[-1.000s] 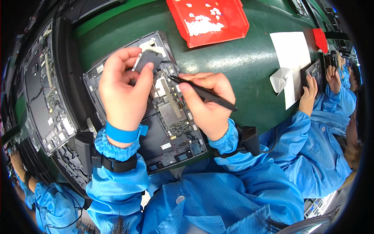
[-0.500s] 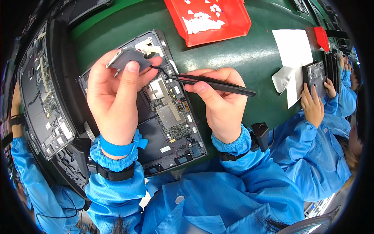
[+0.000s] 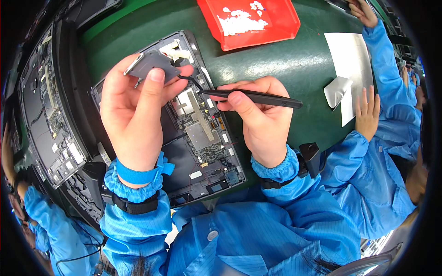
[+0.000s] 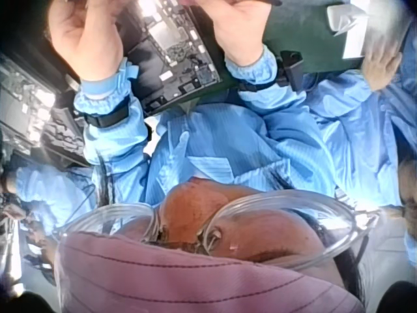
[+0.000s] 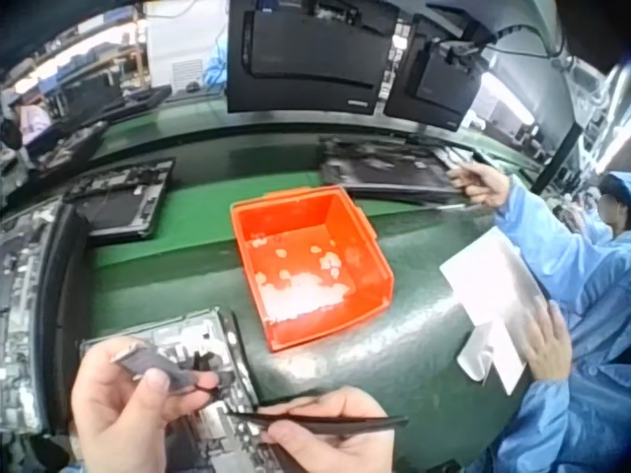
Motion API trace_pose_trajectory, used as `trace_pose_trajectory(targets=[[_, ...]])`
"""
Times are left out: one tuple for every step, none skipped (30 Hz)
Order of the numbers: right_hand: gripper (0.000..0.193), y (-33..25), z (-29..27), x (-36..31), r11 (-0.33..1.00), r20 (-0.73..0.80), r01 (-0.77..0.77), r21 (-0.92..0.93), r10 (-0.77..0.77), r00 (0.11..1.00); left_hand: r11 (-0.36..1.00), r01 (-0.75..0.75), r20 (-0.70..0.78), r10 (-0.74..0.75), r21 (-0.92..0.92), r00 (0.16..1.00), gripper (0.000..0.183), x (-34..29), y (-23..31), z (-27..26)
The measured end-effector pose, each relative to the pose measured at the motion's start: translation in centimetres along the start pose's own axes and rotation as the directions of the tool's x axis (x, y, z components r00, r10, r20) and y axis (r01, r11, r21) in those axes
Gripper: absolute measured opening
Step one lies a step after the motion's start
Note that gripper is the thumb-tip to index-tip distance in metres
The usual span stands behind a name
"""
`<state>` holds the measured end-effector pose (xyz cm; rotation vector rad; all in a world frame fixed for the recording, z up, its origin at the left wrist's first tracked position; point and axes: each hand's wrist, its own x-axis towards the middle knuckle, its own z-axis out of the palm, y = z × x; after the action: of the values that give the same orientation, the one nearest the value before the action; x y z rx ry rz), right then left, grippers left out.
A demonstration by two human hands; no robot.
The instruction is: The person connects internal cables and electronic components to a circuit board inside a laptop chassis, using tweezers to manipulate the small parts.
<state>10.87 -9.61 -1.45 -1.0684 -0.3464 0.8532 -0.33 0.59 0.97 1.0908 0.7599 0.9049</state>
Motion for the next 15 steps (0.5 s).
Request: trace_pose_trajectory(targets=[[0.016, 0.0, -0.1, 0.0, 1.000, 0.000, 0.002, -0.001, -0.002, 1.000, 1.000, -0.003, 0.000, 0.003, 0.007, 1.000, 0.020, 0.0, 0.0, 0.0], [0.015, 0.1, -0.3, 0.1, 0.998, 0.034, 0.022, -0.051, -0.020, 0.999, 1.000, -0.004, 0.001, 0.004, 0.006, 1.000, 0.020, 0.1, 0.0, 0.0], [0.014, 0.1, -0.5, 0.1, 0.994, 0.069, 0.042, -0.101, -0.035, 0.997, 1.000, -0.004, 0.002, 0.004, 0.004, 1.000, 0.021, 0.1, 0.0, 0.0], [0.014, 0.1, -0.5, 0.1, 0.994, 0.068, 0.041, -0.102, -0.034, 0.997, 1.000, -0.004, 0.004, 0.004, 0.002, 1.000, 0.021, 0.0, -0.1, 0.0], [0.014, 0.0, -0.4, 0.1, 0.994, 0.063, 0.033, -0.101, -0.027, 0.998, 1.000, -0.002, 0.004, 0.002, 0.001, 1.000, 0.021, 0.0, -0.1, 0.0], [0.014, 0.1, -0.4, 0.1, 0.995, 0.058, 0.025, -0.101, -0.019, 0.998, 1.000, 0.001, 0.006, -0.001, 0.001, 1.000, 0.020, 0.0, -0.1, 0.0], [0.014, 0.1, -0.4, 0.0, 0.995, 0.055, 0.022, -0.102, -0.017, 0.998, 1.000, 0.005, 0.008, -0.005, 0.001, 1.000, 0.020, 0.0, -0.2, -0.1], [0.014, 0.2, -0.3, 0.0, 0.996, 0.029, 0.028, -0.081, -0.026, 0.999, 1.000, 0.009, 0.008, -0.009, 0.001, 1.000, 0.020, 0.0, -0.3, -0.1], [0.015, 0.2, -0.2, 0.0, 0.998, 0.005, 0.035, -0.060, -0.035, 0.999, 1.000, 0.001, 0.012, -0.001, 0.013, 1.000, 0.020, 0.1, -0.3, -0.1], [0.015, 0.2, 0.0, 0.0, 0.998, 0.004, 0.032, -0.060, -0.032, 0.999, 1.000, -0.007, 0.016, 0.007, 0.025, 1.000, 0.020, 0.1, -0.4, -0.1], [0.016, 0.1, 0.2, 0.1, 0.993, -0.026, 0.039, -0.109, -0.042, 0.999, 1.000, -0.005, 0.014, 0.005, 0.026, 1.000, 0.020, 0.2, -0.6, -0.1], [0.018, 0.2, 0.4, 0.1, 0.986, -0.057, 0.045, -0.159, -0.055, 0.997, 0.991, -0.032, 0.023, 0.030, 0.128, 0.999, 0.021, 0.3, -0.9, -0.3], [0.018, 0.5, 0.3, 0.1, 0.986, -0.057, 0.045, -0.159, -0.054, 0.997, 0.972, -0.060, 0.035, 0.054, 0.228, 0.998, 0.021, 0.3, -1.1, -0.4], [0.017, 1.1, 0.0, 0.2, 0.973, -0.034, 0.083, -0.215, -0.092, 0.995, 0.972, -0.060, 0.035, 0.054, 0.227, 0.998, 0.021, 0.3, -1.1, -0.4], [0.017, 1.4, -0.1, 0.2, 0.955, -0.007, 0.122, -0.269, -0.128, 0.992, 0.958, -0.046, 0.031, 0.039, 0.283, 0.999, 0.021, 0.3, -1.0, -0.4]])
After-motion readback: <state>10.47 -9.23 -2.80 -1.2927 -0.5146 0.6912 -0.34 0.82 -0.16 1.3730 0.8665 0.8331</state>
